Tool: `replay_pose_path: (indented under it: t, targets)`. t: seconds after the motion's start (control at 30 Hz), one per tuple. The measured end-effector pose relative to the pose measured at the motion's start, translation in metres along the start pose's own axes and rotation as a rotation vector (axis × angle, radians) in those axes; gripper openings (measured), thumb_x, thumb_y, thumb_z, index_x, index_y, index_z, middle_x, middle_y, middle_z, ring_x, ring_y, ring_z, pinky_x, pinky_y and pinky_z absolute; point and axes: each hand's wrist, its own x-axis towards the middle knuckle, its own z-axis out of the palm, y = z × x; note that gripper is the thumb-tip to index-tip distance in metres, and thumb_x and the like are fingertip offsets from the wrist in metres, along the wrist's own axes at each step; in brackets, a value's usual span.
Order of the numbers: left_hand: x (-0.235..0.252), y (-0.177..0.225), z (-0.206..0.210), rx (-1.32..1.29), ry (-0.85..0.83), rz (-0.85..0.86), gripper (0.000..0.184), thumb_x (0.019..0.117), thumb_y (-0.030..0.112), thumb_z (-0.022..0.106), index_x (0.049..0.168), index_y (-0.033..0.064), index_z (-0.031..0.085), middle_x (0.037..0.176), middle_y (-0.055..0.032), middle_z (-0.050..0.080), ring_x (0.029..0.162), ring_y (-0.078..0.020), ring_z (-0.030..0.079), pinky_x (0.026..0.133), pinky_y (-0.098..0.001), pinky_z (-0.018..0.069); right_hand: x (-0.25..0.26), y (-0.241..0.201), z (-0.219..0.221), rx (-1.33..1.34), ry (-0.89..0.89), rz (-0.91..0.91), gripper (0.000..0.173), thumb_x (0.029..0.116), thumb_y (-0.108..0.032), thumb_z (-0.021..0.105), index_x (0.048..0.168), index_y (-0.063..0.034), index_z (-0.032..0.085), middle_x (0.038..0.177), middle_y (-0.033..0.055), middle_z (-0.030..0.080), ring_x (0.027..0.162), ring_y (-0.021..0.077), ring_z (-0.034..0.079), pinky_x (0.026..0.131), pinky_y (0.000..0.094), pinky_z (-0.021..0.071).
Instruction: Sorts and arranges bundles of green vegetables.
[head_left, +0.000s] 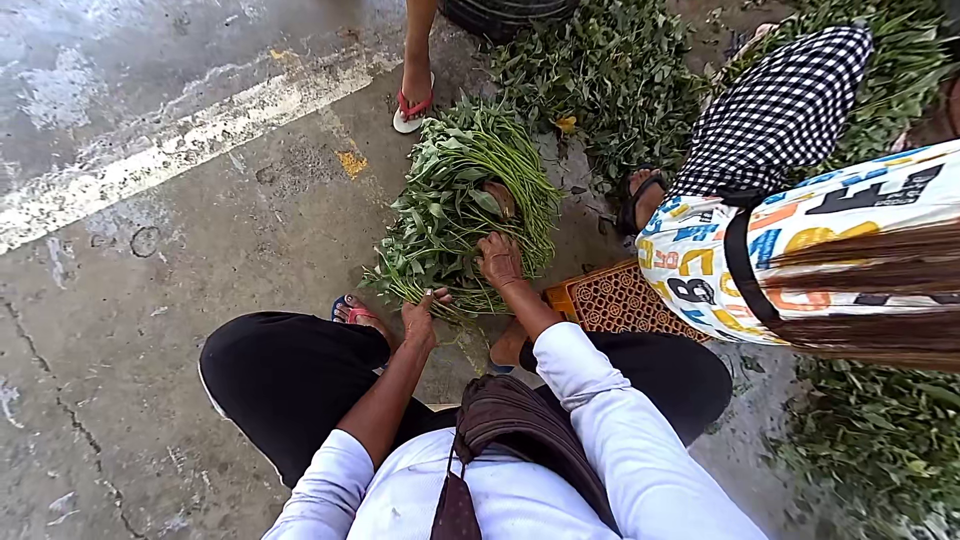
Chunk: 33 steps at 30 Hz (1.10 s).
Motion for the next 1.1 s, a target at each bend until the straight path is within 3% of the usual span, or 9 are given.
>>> replay_pose_path:
  t: [0.2,0.4,0.5,0.6,0.67,0.8,0.93,1.0,1.1]
  targets:
    - [0.008,0.001,-0.004,0.001,-0.089,-0.064,0.028,0.1078,0.010,0.050,0.134,-0.0009,0.051,0.112,-0.0157,0.072,0.100,-0.0217,0.071,0.090,-0.0373,0.0562,-0.065,-0.038,-0.018,0.167,-0.108,-0.129,0.017,0.0947,-0.009,0.071,0.108,0.0013,0.072,0.107,0.0241,0.070,0.106,0.0427,0.068,0.091,0.0603,0.0532]
    - [0.008,0.002,-0.003,0.034,-0.101,-0.007,0.028,0.1056,0.012,0.056,0.130,-0.0009,0.054,0.109,-0.0141,0.070,0.097,-0.0217,0.068,0.089,-0.0392,0.0559,-0.090,-0.043,-0.005,0.313,-0.103,-0.178,0.021,0.0989,-0.013,0.067,0.115,-0.0015,0.074,0.112,0.0216,0.072,0.104,0.0394,0.070,0.092,0.0591,0.0540]
    - [0.010,0.002,-0.006,0.087,-0.005,-0.011,0.025,0.1043,0.011,0.059,0.125,-0.0034,0.055,0.093,-0.0146,0.074,0.084,-0.0214,0.073,0.081,-0.0370,0.0588,-0.089,-0.039,-0.023,0.422,0.042,-0.087,0.019,0.0999,-0.012,0.066,0.111,0.0017,0.073,0.107,0.0228,0.073,0.098,0.0399,0.071,0.089,0.0607,0.0542]
    - [0.012,-0.001,-0.009,0.180,0.006,-0.031,0.027,0.1034,0.010,0.060,0.125,-0.0054,0.053,0.089,-0.0148,0.073,0.078,-0.0207,0.072,0.079,-0.0362,0.0601,-0.083,-0.033,-0.031,0.471,0.295,-0.094,0.017,0.0982,-0.010,0.068,0.109,0.0041,0.071,0.102,0.0215,0.072,0.090,0.0354,0.071,0.083,0.0536,0.0572]
    - [0.012,-0.003,-0.007,0.209,-0.043,-0.041,0.027,0.1036,0.009,0.060,0.125,-0.0062,0.054,0.092,-0.0160,0.074,0.081,-0.0215,0.073,0.079,-0.0366,0.0597,-0.083,-0.033,-0.028,0.439,0.318,-0.154,0.017,0.0973,-0.010,0.069,0.109,0.0021,0.072,0.106,0.0198,0.071,0.093,0.0339,0.071,0.085,0.0524,0.0582]
    - [0.014,-0.009,-0.002,0.048,-0.222,-0.022,0.029,0.1075,0.009,0.050,0.133,-0.0057,0.051,0.113,-0.0178,0.069,0.100,-0.0231,0.069,0.091,-0.0393,0.0564,-0.080,-0.035,0.001,0.392,-0.019,-0.163,0.020,0.0981,-0.012,0.067,0.114,-0.0034,0.077,0.109,0.0190,0.073,0.104,0.0355,0.070,0.094,0.0548,0.0549]
    - [0.015,-0.008,0.000,-0.001,-0.133,-0.031,0.025,0.1047,0.005,0.054,0.127,-0.0065,0.052,0.106,-0.0167,0.071,0.094,-0.0216,0.070,0.086,-0.0382,0.0578,-0.067,-0.028,-0.004,0.493,-0.274,-0.238,0.029,0.1023,-0.023,0.063,0.118,-0.0034,0.076,0.113,0.0186,0.072,0.109,0.0318,0.068,0.102,0.0493,0.0496]
    - [0.014,-0.006,0.002,0.001,-0.115,-0.032,0.022,0.1067,0.005,0.050,0.125,-0.0072,0.051,0.101,-0.0175,0.072,0.092,-0.0224,0.071,0.084,-0.0377,0.0585,-0.054,-0.020,-0.013,0.522,-0.167,-0.232,0.028,0.1014,-0.024,0.065,0.106,0.0002,0.077,0.108,0.0193,0.071,0.105,0.0322,0.067,0.099,0.0497,0.0504]
    - [0.010,-0.004,0.004,0.009,-0.143,-0.038,0.021,0.1078,0.005,0.047,0.123,-0.0095,0.052,0.096,-0.0210,0.075,0.090,-0.0271,0.076,0.083,-0.0394,0.0614,-0.021,0.000,-0.026,0.369,0.091,-0.039,0.026,0.1008,-0.017,0.065,0.118,0.0001,0.073,0.123,0.0212,0.068,0.121,0.0379,0.063,0.105,0.0534,0.0483]
